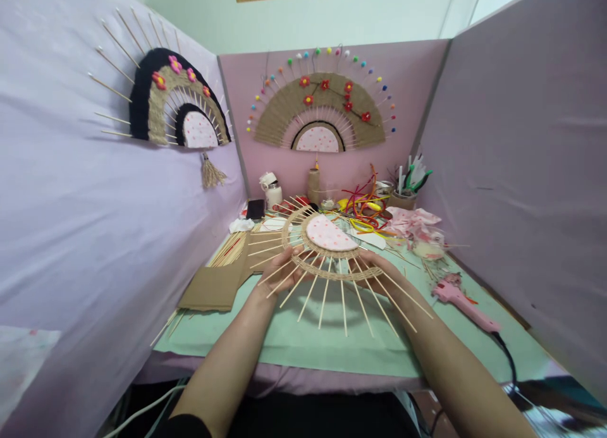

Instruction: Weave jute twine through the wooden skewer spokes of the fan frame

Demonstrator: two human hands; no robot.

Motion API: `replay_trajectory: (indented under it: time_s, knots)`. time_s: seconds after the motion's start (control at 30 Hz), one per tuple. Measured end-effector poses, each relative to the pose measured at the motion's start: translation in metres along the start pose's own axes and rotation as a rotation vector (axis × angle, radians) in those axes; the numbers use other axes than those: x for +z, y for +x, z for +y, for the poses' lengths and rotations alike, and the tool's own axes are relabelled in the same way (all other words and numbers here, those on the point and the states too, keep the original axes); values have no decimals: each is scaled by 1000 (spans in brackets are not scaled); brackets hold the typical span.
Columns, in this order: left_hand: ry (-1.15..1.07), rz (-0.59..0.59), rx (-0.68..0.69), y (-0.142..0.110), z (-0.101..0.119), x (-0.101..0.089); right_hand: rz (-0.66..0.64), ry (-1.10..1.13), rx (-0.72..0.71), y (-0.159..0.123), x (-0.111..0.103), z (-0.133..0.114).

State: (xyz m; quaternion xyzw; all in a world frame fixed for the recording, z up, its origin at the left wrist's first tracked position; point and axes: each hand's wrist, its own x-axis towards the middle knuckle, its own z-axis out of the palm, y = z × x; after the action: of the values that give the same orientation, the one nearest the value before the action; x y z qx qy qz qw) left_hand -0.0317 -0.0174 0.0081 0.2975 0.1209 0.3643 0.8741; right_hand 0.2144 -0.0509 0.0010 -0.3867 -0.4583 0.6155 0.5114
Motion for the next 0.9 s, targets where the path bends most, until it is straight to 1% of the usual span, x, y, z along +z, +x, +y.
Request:
replay_trajectory:
  time_s: [0.1, 0.23, 0.3, 0.4, 0.47, 0.57, 0.63, 0.8, 0.9]
  knots:
    - [6, -1, 18, -2, 1, 7, -89, 166, 78, 1, 1, -1]
    - [-28, -31, 105, 3, 3, 11, -40, 257, 30, 5, 1, -5]
    - [-51, -9, 142, 7, 2, 10, -19, 278, 17, 7, 0, -5]
    - [-22, 39, 116, 11, -1, 7, -5, 325, -12, 9, -2, -4]
    - [23, 7, 67, 10, -5, 9, -1, 356, -24, 10, -3, -4]
    - [50, -113, 26, 5, -8, 16, -4, 359, -20, 10, -2, -3]
    - [49, -166, 26, 2, -9, 20, -8, 354, -10, 9, 0, -4]
    - [62, -203, 20, 4, -13, 20, -12, 297, 4, 6, 8, -4]
    - [48, -173, 3, 9, -19, 18, -9, 186, -25, 4, 11, -1]
